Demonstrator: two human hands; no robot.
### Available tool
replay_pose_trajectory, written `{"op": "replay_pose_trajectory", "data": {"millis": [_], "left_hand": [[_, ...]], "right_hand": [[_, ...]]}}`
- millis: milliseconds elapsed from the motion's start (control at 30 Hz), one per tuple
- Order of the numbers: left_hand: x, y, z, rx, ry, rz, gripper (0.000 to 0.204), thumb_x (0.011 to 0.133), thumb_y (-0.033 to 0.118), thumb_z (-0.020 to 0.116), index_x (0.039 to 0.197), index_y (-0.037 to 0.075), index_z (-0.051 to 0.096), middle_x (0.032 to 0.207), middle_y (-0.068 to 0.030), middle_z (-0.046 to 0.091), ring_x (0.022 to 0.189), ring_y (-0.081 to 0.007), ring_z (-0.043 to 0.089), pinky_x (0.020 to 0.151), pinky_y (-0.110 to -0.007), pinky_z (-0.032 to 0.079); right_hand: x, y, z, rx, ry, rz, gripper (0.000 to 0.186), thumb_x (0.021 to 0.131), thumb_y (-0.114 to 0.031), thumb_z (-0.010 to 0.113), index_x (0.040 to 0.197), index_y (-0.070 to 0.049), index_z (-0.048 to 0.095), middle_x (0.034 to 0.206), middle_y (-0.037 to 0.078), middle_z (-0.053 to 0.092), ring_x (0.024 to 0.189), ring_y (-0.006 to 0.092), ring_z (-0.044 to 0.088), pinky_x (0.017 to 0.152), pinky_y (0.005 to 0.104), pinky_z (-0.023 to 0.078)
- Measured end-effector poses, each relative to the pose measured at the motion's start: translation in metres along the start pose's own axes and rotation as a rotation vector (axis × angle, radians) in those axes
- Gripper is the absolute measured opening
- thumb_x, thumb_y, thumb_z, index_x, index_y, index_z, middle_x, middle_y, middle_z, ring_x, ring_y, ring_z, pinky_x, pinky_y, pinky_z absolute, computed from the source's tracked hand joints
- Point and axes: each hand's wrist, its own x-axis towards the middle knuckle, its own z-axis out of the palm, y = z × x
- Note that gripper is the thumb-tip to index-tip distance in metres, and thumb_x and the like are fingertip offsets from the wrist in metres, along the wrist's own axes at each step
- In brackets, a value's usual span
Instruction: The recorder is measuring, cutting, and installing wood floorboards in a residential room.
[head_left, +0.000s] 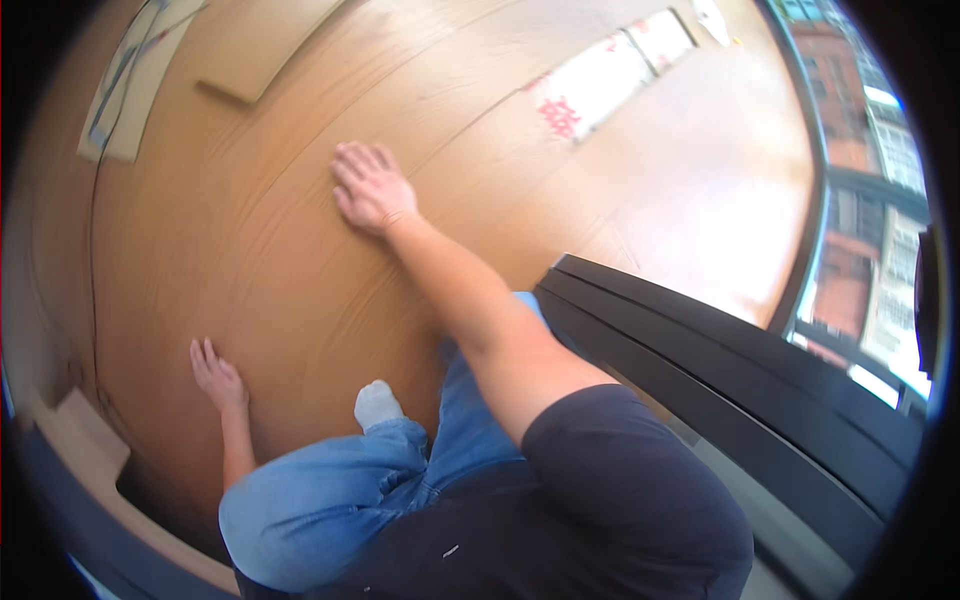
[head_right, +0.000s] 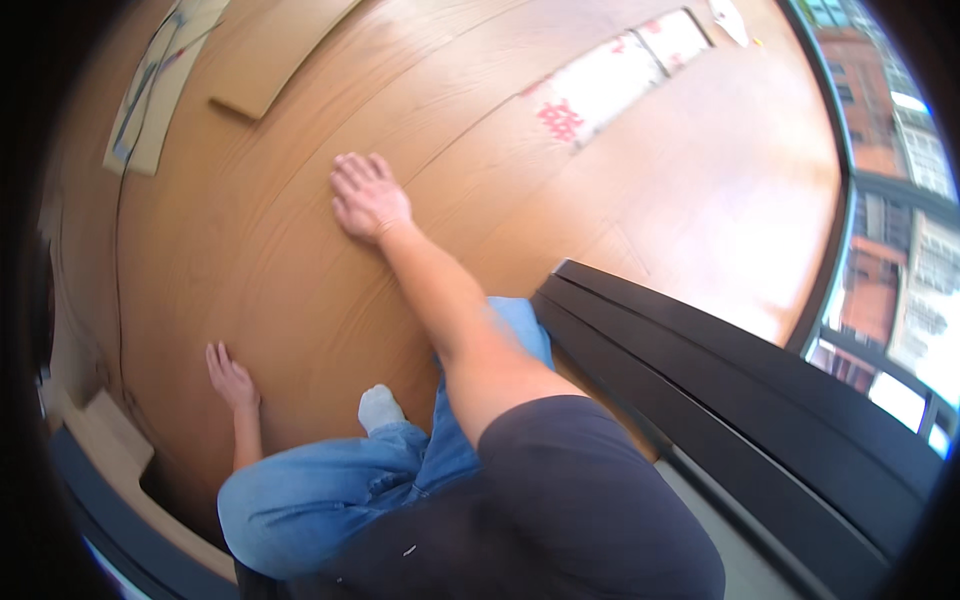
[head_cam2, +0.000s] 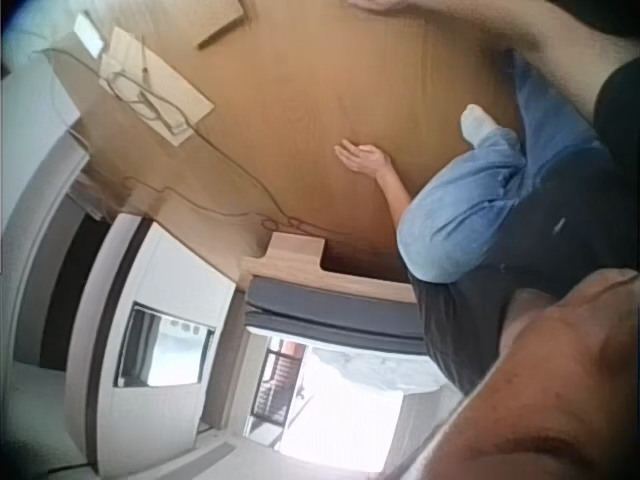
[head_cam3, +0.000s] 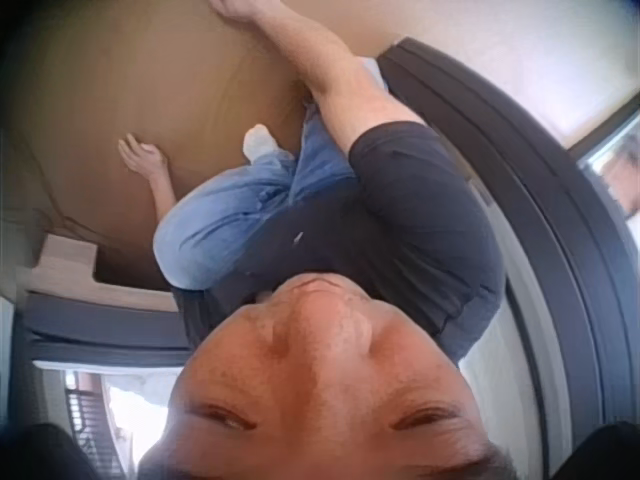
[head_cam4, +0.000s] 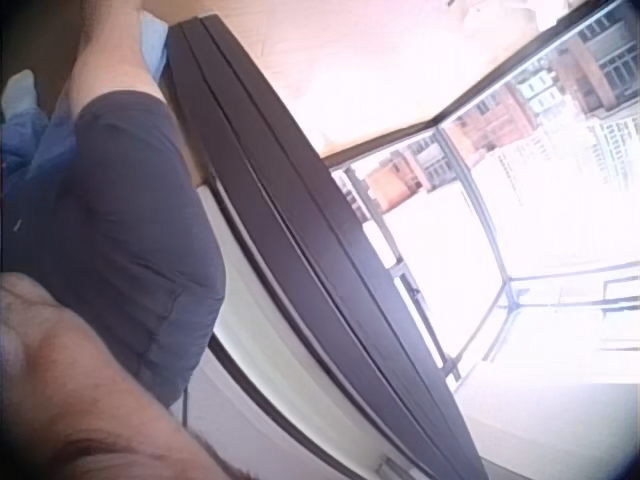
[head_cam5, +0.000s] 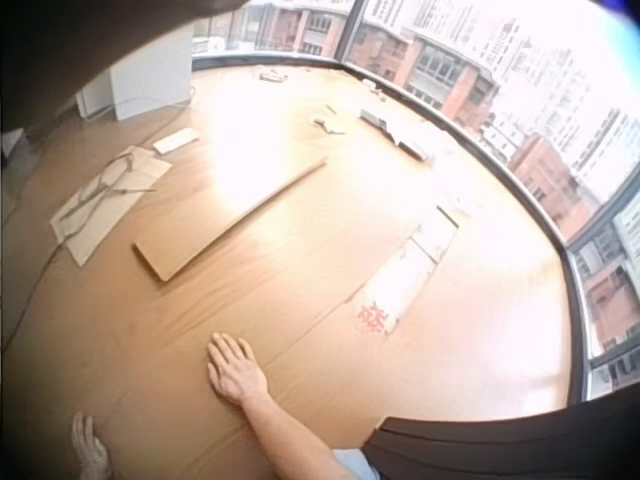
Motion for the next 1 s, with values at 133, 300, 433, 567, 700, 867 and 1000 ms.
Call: {"op": "replay_pose_trajectory", "data": {"millis": [133, 300, 433, 567, 700, 867, 1000], "left_hand": [[0.011, 0.002, 0.009, -0.04, -0.016, -0.031, 0.057, 0.092, 0.011, 0.052, 0.149, 0.008, 0.047, 0.158, -0.0202, 0.04, 0.145, -0.0394, 0.038, 0.119, -0.051, 0.032], [-0.005, 0.001, 0.012, -0.052, -0.046, -0.111, 0.058, 0.091, 0.011, 0.056, 0.149, 0.011, 0.048, 0.158, -0.0168, 0.04, 0.147, -0.0362, 0.037, 0.121, -0.051, 0.031], [-0.006, -0.003, 0.005, -0.055, -0.032, -0.142, 0.057, 0.091, 0.01, 0.058, 0.148, 0.012, 0.049, 0.159, -0.0152, 0.039, 0.147, -0.0341, 0.036, 0.121, -0.05, 0.031], [0.005, -0.013, -0.003, -0.163, 0.004, -0.178, 0.046, 0.092, 0.009, 0.058, 0.138, 0.01, 0.058, 0.151, -0.0155, 0.049, 0.141, -0.0346, 0.045, 0.115, -0.048, 0.039], [0.019, -0.039, -0.028, -0.5, 0.042, -0.328, 0.033, 0.093, 0.007, 0.057, 0.124, 0.009, 0.068, 0.14, -0.0146, 0.06, 0.131, -0.0371, 0.054, 0.107, -0.048, 0.046], [0.061, 0.021, -0.043, -0.354, 0.098, -0.061, 0.034, 0.095, 0.014, 0.06, 0.129, 0.011, 0.066, 0.138, -0.0144, 0.062, 0.129, -0.0359, 0.056, 0.11, -0.05, 0.043], [0.043, 0.078, -0.022, -0.32, -0.062, 0.083, 0.05, 0.1, 0.036, 0.056, 0.146, 0.017, 0.053, 0.159, -0.0114, 0.041, 0.147, -0.0302, 0.036, 0.122, -0.05, 0.027]], "right_hand": [[0.0, 0.002, -0.004, -0.046, 0.019, 0.036, 0.047, 0.097, -0.037, 0.053, 0.136, -0.012, 0.06, 0.154, 0.01, 0.049, 0.147, 0.0249, 0.039, 0.123, 0.0479, 0.024], [0.0, 0.001, 0.017, -0.169, 0.02, -0.023, 0.047, 0.099, -0.038, 0.052, 0.139, -0.014, 0.06, 0.154, 0.005, 0.049, 0.146, 0.0226, 0.039, 0.123, 0.0477, 0.025], [0.001, -0.002, 0.022, -0.188, 0.085, -0.075, 0.046, 0.099, -0.037, 0.052, 0.139, -0.015, 0.06, 0.154, 0.004, 0.05, 0.145, 0.0225, 0.041, 0.123, 0.0459, 0.024], [-0.002, -0.009, 0.023, -0.24, 0.081, -0.065, 0.047, 0.1, -0.038, 0.05, 0.141, -0.016, 0.058, 0.155, 0.003, 0.049, 0.146, 0.0226, 0.04, 0.124, 0.045, 0.024], [0.006, -0.023, 0.023, -0.205, 0.079, -0.11, 0.047, 0.101, -0.038, 0.05, 0.142, -0.016, 0.057, 0.155, 0.003, 0.049, 0.146, 0.0232, 0.039, 0.124, 0.0445, 0.023], [0.004, -0.028, 0.021, -0.215, 0.072, -0.096, 0.046, 0.1, -0.036, 0.052, 0.142, -0.015, 0.057, 0.154, 0.006, 0.05, 0.146, 0.0249, 0.04, 0.123, 0.0448, 0.024], [0.006, -0.036, 0.02, -0.183, 0.082, -0.147, 0.046, 0.1, -0.033, 0.053, 0.141, -0.013, 0.057, 0.153, 0.009, 0.051, 0.145, 0.0272, 0.041, 0.121, 0.0462, 0.026]]}}
